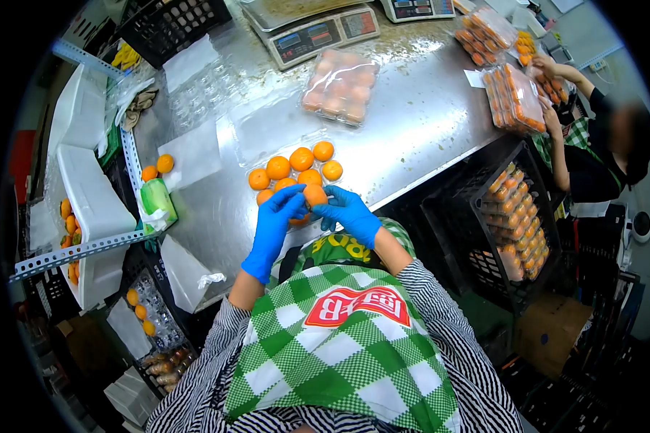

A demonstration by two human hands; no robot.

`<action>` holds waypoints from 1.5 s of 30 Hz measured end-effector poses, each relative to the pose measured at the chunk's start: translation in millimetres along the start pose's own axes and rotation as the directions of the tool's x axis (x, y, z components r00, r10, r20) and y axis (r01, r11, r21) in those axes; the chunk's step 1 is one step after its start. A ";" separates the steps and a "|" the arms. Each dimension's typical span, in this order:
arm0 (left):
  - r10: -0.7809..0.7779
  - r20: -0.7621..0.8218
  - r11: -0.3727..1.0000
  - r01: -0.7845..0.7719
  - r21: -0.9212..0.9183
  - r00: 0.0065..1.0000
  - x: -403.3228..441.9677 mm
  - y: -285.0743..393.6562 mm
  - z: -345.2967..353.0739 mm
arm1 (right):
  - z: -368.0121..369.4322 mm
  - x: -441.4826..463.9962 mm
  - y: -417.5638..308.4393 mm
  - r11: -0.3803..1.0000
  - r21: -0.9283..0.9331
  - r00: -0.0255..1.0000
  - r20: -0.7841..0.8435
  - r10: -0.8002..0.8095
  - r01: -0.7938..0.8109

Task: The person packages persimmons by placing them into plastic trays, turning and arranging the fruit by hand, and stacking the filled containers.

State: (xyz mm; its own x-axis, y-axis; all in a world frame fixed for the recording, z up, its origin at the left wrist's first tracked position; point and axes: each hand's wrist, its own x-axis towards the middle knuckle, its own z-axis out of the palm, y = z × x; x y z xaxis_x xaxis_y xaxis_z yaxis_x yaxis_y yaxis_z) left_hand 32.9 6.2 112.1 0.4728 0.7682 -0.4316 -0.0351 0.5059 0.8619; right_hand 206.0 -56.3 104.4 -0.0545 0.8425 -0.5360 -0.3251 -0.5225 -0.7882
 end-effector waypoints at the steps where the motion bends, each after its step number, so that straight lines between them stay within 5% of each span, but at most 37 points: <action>1: 0.034 -0.004 0.998 -0.033 0.057 0.999 0.6 -3.4 1.9 | 2.1 -0.5 -1.1 0.999 -0.042 1.000 -0.021 -0.004 0.003; 4: 0.090 -0.017 0.979 -0.085 0.184 0.996 1.9 -20.2 4.5 | -0.8 -6.0 2.8 0.982 -0.185 0.999 0.001 0.032 -0.031; 11: -0.368 0.153 0.923 0.381 -0.060 0.917 -13.5 -27.7 1.0 | -8.1 -38.9 -12.5 0.900 -0.395 0.982 0.107 -0.154 0.184; 12: -0.392 0.157 0.913 0.404 -0.058 0.907 -13.7 -31.8 4.0 | -9.5 -36.8 -3.8 0.948 -0.249 0.975 0.154 -0.163 0.198; 16: -0.439 0.187 0.882 0.461 -0.100 0.879 -16.7 -17.5 9.9 | -18.2 -30.4 2.7 0.971 -0.228 0.992 0.119 -0.041 0.067; 19: -0.365 0.114 0.921 0.376 -0.097 0.924 -14.3 -16.0 -6.1 | -25.0 -18.4 18.5 0.846 -0.527 0.954 -0.205 -0.217 0.079; 20: -0.311 0.088 0.944 0.318 -0.091 0.946 -16.8 -8.4 -12.1 | -32.7 -10.3 31.9 0.710 -0.679 0.883 -0.201 -0.425 0.187; 23: -0.185 -0.009 0.978 0.183 -0.097 0.983 -15.3 -9.5 -40.8 | -39.6 7.2 44.4 0.546 -0.797 0.788 -0.153 -0.596 0.258; 26: -0.118 -0.126 0.989 0.106 -0.099 0.985 -13.0 -4.9 -68.0 | -40.9 18.0 43.8 0.488 -0.858 0.830 -0.153 -0.536 0.157; 34: 0.218 -0.504 0.953 -0.071 0.294 0.836 -5.4 7.8 -162.8 | -41.6 20.9 47.8 0.367 -0.925 0.834 -0.121 -0.538 0.102; 37: 0.541 -0.454 0.694 -0.070 0.717 0.708 19.0 2.2 -207.1 | -43.6 18.3 53.8 0.336 -0.940 0.855 -0.122 -0.504 0.064; 40: 0.658 -0.389 0.527 -0.026 0.849 0.645 42.2 25.1 -224.0 | -35.4 17.1 48.7 0.334 -0.942 0.845 -0.156 -0.511 0.028; 43: 0.872 -0.196 0.115 0.203 0.973 0.448 82.5 34.7 -261.7 | -29.2 18.6 48.4 0.369 -0.929 0.830 -0.206 -0.518 0.000; 45: 0.781 -0.298 0.162 0.284 0.945 0.549 96.1 53.0 -275.4 | -27.6 18.6 49.5 0.401 -0.916 0.817 -0.224 -0.531 0.010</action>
State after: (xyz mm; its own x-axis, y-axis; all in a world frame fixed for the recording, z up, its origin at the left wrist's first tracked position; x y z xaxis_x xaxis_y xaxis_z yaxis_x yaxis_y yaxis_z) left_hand -166.0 214.9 43.0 -0.0304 0.9338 0.3565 0.9606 -0.0713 0.2685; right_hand 214.9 -70.1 47.0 0.3393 0.9366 -0.0873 0.7337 -0.3216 -0.5985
